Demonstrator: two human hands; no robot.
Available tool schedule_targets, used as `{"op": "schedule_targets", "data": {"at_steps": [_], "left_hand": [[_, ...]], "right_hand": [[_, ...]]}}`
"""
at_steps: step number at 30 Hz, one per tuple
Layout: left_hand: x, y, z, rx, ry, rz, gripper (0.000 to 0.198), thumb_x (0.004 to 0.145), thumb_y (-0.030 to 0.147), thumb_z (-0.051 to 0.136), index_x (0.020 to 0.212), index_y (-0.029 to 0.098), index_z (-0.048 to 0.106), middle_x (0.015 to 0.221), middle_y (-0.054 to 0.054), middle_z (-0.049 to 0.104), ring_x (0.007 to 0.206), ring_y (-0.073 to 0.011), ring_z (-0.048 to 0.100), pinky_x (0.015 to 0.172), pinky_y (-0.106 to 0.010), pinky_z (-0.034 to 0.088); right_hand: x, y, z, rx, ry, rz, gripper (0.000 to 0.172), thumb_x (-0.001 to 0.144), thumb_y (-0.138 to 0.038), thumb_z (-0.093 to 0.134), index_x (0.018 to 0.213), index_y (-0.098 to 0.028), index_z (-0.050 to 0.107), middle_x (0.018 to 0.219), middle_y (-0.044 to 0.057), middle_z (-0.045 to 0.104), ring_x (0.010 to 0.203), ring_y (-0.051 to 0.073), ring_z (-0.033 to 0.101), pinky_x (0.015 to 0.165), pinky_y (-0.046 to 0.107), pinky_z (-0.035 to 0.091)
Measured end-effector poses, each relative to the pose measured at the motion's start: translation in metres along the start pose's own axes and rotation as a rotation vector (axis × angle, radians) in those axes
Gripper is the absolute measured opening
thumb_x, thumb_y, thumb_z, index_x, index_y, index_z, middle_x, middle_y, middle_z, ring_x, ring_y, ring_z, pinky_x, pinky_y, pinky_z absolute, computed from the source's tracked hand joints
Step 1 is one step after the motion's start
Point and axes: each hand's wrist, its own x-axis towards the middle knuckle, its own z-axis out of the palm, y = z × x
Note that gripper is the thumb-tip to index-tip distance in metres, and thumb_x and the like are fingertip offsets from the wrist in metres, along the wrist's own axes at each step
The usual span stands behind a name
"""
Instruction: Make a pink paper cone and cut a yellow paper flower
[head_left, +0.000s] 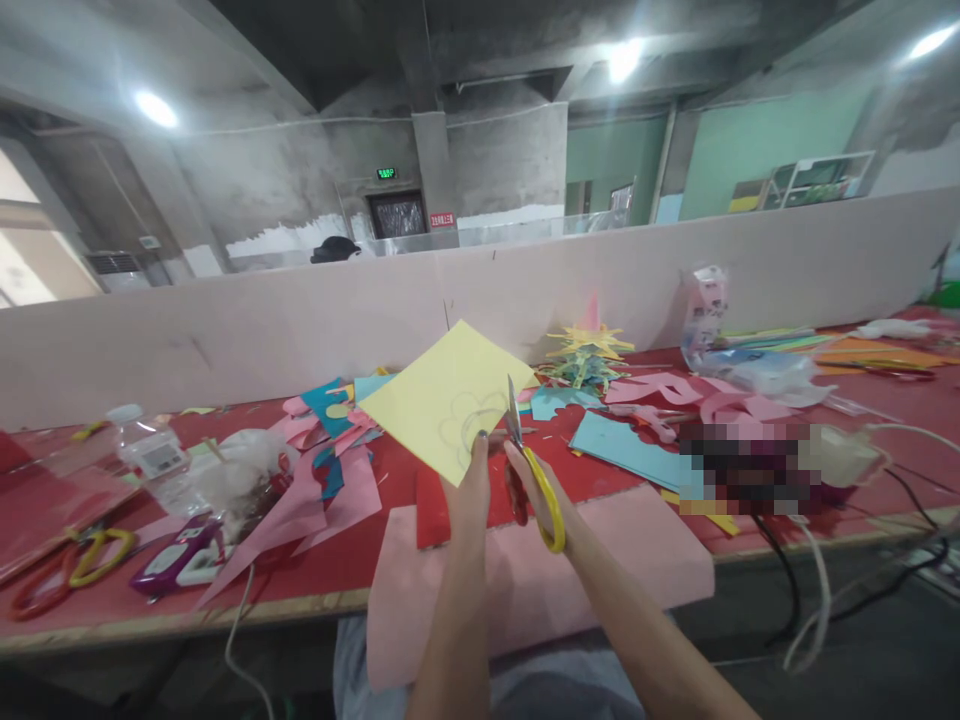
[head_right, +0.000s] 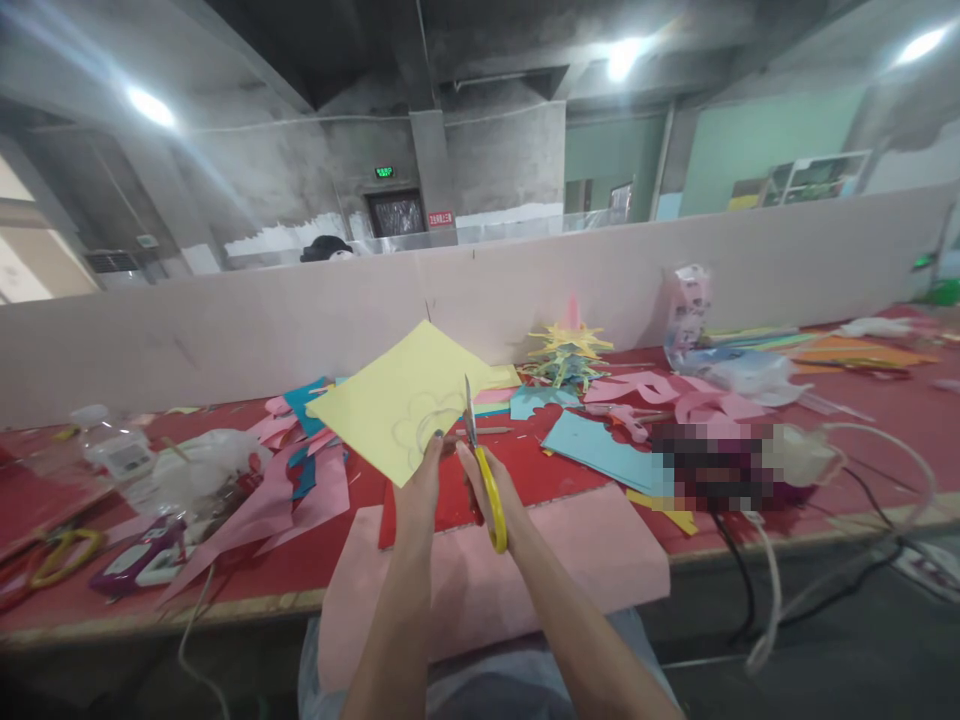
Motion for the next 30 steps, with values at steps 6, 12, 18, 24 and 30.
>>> {"op": "schedule_targets", "data": {"at_steps": [6, 12, 18, 24, 30], "left_hand": [[-0.001, -0.003, 0.001, 0.000, 0.085, 0.030, 0.034, 0.076, 0.042, 0.056, 0.093, 0.015, 0.066, 0.089, -0.010, 0.071, 0.105, -0.0308, 0.058, 0.092, -0.040, 0.046], [0.000, -0.002, -0.005, 0.000, 0.100, 0.051, 0.029, 0.077, 0.041, 0.055, 0.081, 0.015, 0.067, 0.081, -0.009, 0.071, 0.096, -0.0286, 0.062, 0.090, -0.039, 0.047], [-0.003, 0.000, 0.001, 0.014, -0.095, -0.001, 0.026, 0.076, 0.031, 0.054, 0.060, 0.014, 0.065, 0.067, -0.010, 0.069, 0.071, -0.0236, 0.067, 0.079, -0.037, 0.052], [-0.009, 0.003, 0.006, 0.066, -0.321, -0.013, 0.023, 0.076, 0.026, 0.054, 0.063, 0.014, 0.068, 0.072, -0.010, 0.071, 0.072, -0.0231, 0.067, 0.079, -0.036, 0.052], [-0.008, -0.001, 0.007, 0.031, -0.374, 0.032, 0.026, 0.078, 0.030, 0.053, 0.071, 0.012, 0.070, 0.075, -0.010, 0.071, 0.075, -0.0231, 0.067, 0.081, -0.036, 0.051]], "right_hand": [[-0.001, -0.001, -0.001, 0.036, 0.035, 0.002, 0.042, 0.074, -0.058, 0.052, 0.059, -0.020, 0.043, 0.036, -0.006, 0.041, 0.026, 0.007, 0.034, 0.026, 0.018, 0.029], [0.011, 0.007, -0.003, 0.301, 0.187, -0.026, 0.033, 0.065, -0.044, 0.067, 0.081, -0.018, 0.056, 0.061, -0.002, 0.058, 0.046, 0.010, 0.052, 0.042, 0.021, 0.046], [0.022, 0.010, -0.013, 0.459, 0.364, -0.092, 0.031, 0.063, -0.040, 0.069, 0.081, -0.018, 0.056, 0.074, 0.001, 0.062, 0.064, 0.013, 0.059, 0.056, 0.024, 0.051], [0.019, 0.013, -0.019, 0.392, 0.600, -0.147, 0.029, 0.055, -0.027, 0.072, 0.075, -0.019, 0.053, 0.063, -0.004, 0.059, 0.053, 0.012, 0.056, 0.055, 0.026, 0.051], [0.022, 0.019, -0.021, 0.321, 0.649, -0.179, 0.023, 0.060, -0.029, 0.070, 0.068, -0.019, 0.051, 0.053, -0.004, 0.056, 0.048, 0.012, 0.054, 0.050, 0.025, 0.048]]}}
